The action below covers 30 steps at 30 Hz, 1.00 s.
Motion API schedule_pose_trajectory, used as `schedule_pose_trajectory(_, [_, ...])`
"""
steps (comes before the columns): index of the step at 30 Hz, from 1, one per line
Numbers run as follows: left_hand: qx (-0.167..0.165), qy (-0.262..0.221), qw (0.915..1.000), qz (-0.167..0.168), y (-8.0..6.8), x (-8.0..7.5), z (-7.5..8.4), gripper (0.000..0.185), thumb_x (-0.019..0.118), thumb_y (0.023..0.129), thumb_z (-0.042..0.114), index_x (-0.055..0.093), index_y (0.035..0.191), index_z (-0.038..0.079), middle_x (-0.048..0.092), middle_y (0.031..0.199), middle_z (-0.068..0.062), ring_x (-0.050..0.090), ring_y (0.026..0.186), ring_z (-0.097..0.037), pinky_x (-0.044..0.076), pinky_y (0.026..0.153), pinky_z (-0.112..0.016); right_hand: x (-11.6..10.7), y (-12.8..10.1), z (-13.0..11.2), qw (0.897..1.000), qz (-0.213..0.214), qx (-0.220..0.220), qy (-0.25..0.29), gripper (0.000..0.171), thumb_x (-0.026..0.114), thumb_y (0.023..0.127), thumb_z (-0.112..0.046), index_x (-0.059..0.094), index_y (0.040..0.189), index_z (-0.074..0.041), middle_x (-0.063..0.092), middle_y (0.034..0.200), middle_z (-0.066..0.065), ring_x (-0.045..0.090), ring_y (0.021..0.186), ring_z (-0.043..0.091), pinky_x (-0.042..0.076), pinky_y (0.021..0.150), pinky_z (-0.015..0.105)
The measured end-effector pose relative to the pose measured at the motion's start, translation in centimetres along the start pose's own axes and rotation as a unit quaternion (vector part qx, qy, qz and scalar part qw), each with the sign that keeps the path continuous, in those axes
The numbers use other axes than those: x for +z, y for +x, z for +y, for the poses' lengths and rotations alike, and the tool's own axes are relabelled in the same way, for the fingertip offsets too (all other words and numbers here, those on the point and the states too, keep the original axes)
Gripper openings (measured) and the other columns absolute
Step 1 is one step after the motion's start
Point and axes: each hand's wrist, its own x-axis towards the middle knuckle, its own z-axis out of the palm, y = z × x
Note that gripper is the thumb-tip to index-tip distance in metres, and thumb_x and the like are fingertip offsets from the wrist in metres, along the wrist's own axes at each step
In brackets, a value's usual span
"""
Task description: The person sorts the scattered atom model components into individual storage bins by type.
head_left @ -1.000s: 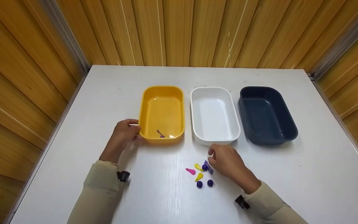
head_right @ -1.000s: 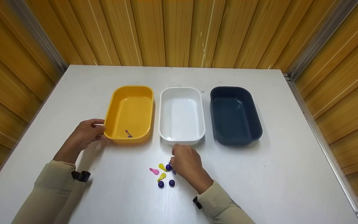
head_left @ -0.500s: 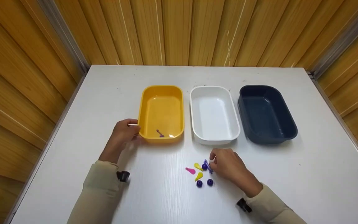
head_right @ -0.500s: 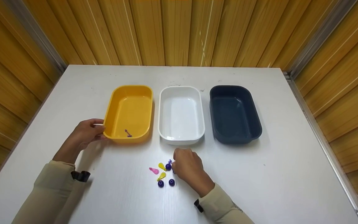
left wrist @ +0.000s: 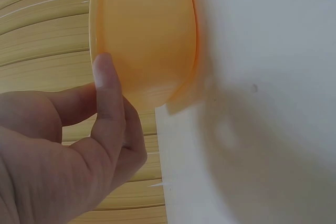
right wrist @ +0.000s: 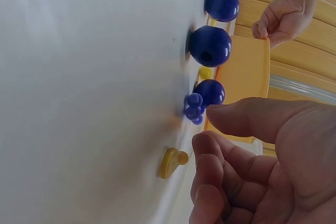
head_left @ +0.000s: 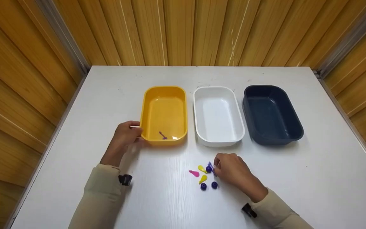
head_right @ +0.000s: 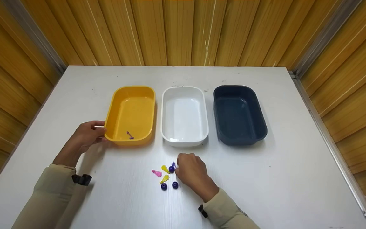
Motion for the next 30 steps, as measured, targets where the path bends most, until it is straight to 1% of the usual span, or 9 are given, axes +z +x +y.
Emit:
schedule_pose_trajectory(6, [-0.003, 0.006, 1.0, -0.003, -0.1, -0.27, -0.25, 0.041, 0.058, 0.1, 0.014, 0.055, 0.141, 0.007, 0.064, 0.13, -0.017, 0.07, 0.1, -0.023, 0.06, 0.09, -0.033, 0.19, -0.08, -0.09, 1.0, 0.001, -0.007, 0.003, 0.006, 0.076, 0.082, -0.008, 0.073, 0.087, -0.008, 0.063, 0.071, 0.0, 0.054, 0.066, 0.015, 0.046, 0.062, 0.031])
schedule_pose_trajectory(9, [0.004, 0.004, 1.0, -0.005, -0.1, -0.38, -0.32, 0.041, 0.057, 0.101, 0.013, 0.055, 0.141, 0.005, 0.064, 0.13, -0.019, 0.07, 0.098, -0.022, 0.061, 0.087, -0.032, 0.21, -0.06, -0.12, 1.0, 0.002, -0.006, 0.007, 0.007, 0.076, 0.082, -0.007, 0.073, 0.087, -0.007, 0.062, 0.07, 0.0, 0.053, 0.065, 0.015, 0.045, 0.061, 0.03])
schedule_pose_trajectory(13, [0.016, -0.012, 0.9997, -0.01, 0.05, -0.3, -0.17, 0.042, 0.058, 0.1, 0.012, 0.055, 0.141, 0.003, 0.065, 0.128, -0.021, 0.071, 0.092, -0.019, 0.061, 0.082, -0.029, 0.02, -0.02, -0.09, 1.0, 0.004, -0.003, 0.001, 0.008, 0.077, 0.081, -0.008, 0.073, 0.088, -0.008, 0.062, 0.071, -0.001, 0.053, 0.066, 0.015, 0.046, 0.063, 0.031])
schedule_pose_trajectory(16, [0.016, -0.013, 0.9997, -0.01, 0.22, -0.17, 0.01, 0.042, 0.058, 0.099, 0.011, 0.055, 0.141, 0.003, 0.065, 0.127, -0.02, 0.071, 0.09, -0.018, 0.061, 0.079, -0.026, -0.08, -0.02, 0.0, 1.0, 0.006, -0.005, -0.006, 0.008, 0.078, 0.081, -0.009, 0.074, 0.088, -0.008, 0.062, 0.07, -0.001, 0.053, 0.067, 0.015, 0.046, 0.063, 0.032])
schedule_pose_trajectory(18, [0.009, -0.008, 0.9999, -0.008, 0.29, -0.14, 0.02, 0.042, 0.058, 0.099, 0.012, 0.055, 0.141, 0.004, 0.065, 0.126, -0.019, 0.07, 0.091, -0.019, 0.061, 0.079, -0.025, 0.0, 0.0, 0.03, 1.0, 0.003, -0.003, -0.008, 0.008, 0.078, 0.081, -0.009, 0.073, 0.088, -0.008, 0.061, 0.07, -0.001, 0.053, 0.067, 0.016, 0.045, 0.063, 0.032])
schedule_pose_trajectory(24, [0.004, -0.004, 1.0, -0.008, 0.25, -0.11, 0.04, 0.043, 0.058, 0.099, 0.013, 0.055, 0.141, 0.005, 0.065, 0.129, -0.018, 0.069, 0.096, -0.021, 0.061, 0.086, -0.029, 0.34, 0.21, 0.13, 1.0, -0.002, 0.0, -0.013, 0.007, 0.077, 0.081, -0.009, 0.073, 0.087, -0.008, 0.061, 0.07, -0.001, 0.053, 0.067, 0.016, 0.046, 0.063, 0.032])
schedule_pose_trajectory(30, [0.0, -0.002, 1.0, -0.007, 0.2, -0.16, 0.04, 0.042, 0.058, 0.099, 0.014, 0.055, 0.141, 0.006, 0.065, 0.129, -0.017, 0.069, 0.099, -0.022, 0.059, 0.094, -0.034, 0.49, 0.28, -0.03, 1.0, 0.002, -0.005, -0.023, 0.005, 0.076, 0.081, -0.007, 0.073, 0.086, -0.008, 0.063, 0.072, -0.001, 0.054, 0.069, 0.016, 0.048, 0.065, 0.033])
